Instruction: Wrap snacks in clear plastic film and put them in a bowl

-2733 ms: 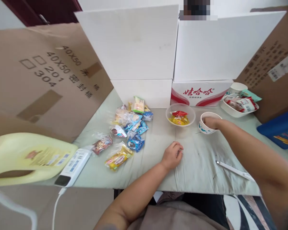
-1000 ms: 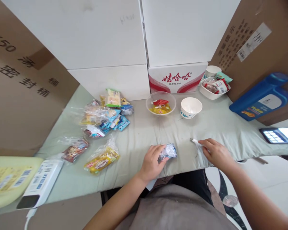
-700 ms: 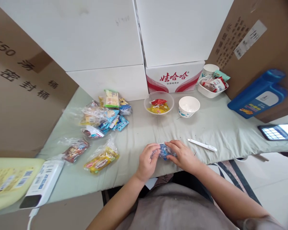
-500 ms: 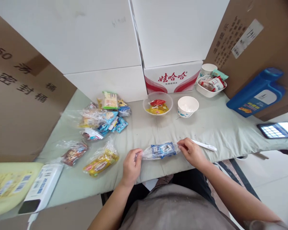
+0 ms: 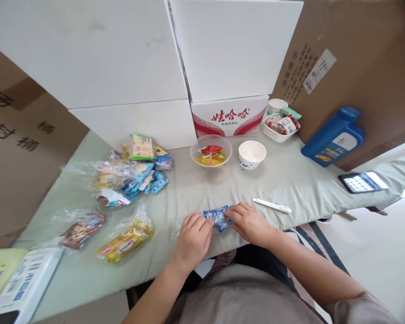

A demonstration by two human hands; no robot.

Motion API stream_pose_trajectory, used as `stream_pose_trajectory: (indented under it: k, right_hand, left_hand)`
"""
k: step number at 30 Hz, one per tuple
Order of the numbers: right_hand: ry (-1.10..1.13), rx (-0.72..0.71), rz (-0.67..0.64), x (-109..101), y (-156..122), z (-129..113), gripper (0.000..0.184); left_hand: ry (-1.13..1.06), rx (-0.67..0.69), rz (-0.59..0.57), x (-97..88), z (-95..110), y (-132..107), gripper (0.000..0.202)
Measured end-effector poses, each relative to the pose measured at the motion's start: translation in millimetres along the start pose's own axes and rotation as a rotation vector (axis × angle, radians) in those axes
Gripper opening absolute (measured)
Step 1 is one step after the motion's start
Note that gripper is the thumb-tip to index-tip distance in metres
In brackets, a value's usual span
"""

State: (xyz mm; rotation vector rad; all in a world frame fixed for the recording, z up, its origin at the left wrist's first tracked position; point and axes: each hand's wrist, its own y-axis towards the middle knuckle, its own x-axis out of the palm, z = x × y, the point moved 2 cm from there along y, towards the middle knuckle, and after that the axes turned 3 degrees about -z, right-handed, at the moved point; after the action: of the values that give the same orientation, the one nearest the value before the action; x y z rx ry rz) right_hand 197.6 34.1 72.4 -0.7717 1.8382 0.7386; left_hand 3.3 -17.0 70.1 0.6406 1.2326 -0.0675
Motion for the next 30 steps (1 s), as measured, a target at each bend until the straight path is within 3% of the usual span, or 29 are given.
stream_pose_trajectory:
  k: [5,9,15,19,22,24,27,30]
  right_hand:
    - [0.036,-0.199,-0.068,-2.6,-30.3,-15.1,0.028]
    - [0.099,-0.287,-0.165,2.4,-46.6,-27.4,0.025]
    - [0.038,-0.171,-0.263,22.8,-43.2,-29.4,0.019]
    - [-0.007,-0.041,-0.216,27.8,-41.9,-26.9,0.021]
    - [-0.022,0.065,-0.185,25.8,-41.5,-22.5,0.021]
    - [-0.031,0.158,-0.149,21.7,-38.8,-18.6,0.023]
    - [-0.025,0.209,-0.085,14.4,-28.6,-14.7,0.028]
    - [-0.012,0.101,-0.054,11.8,-13.8,-13.5,0.035]
  left_hand:
    - [-0.118,0.194,-0.135,-16.6,22.2,-33.7,0.018]
    - [-0.163,0.200,-0.248,-11.1,32.5,-50.6,0.019]
    - [0.088,-0.173,-0.159,2.1,10.5,-29.0,0.031]
    - [0.122,-0.221,-0.193,2.4,1.1,-17.3,0.033]
    - [0.139,-0.297,-0.261,0.0,-0.4,-14.6,0.047]
    - [0.154,-0.342,-0.224,-4.2,1.6,-10.3,0.050]
    - [0.043,-0.216,-0.063,-9.7,11.4,2.3,0.027]
    - [-0.161,-0.061,-0.101,-3.8,19.3,13.2,0.017]
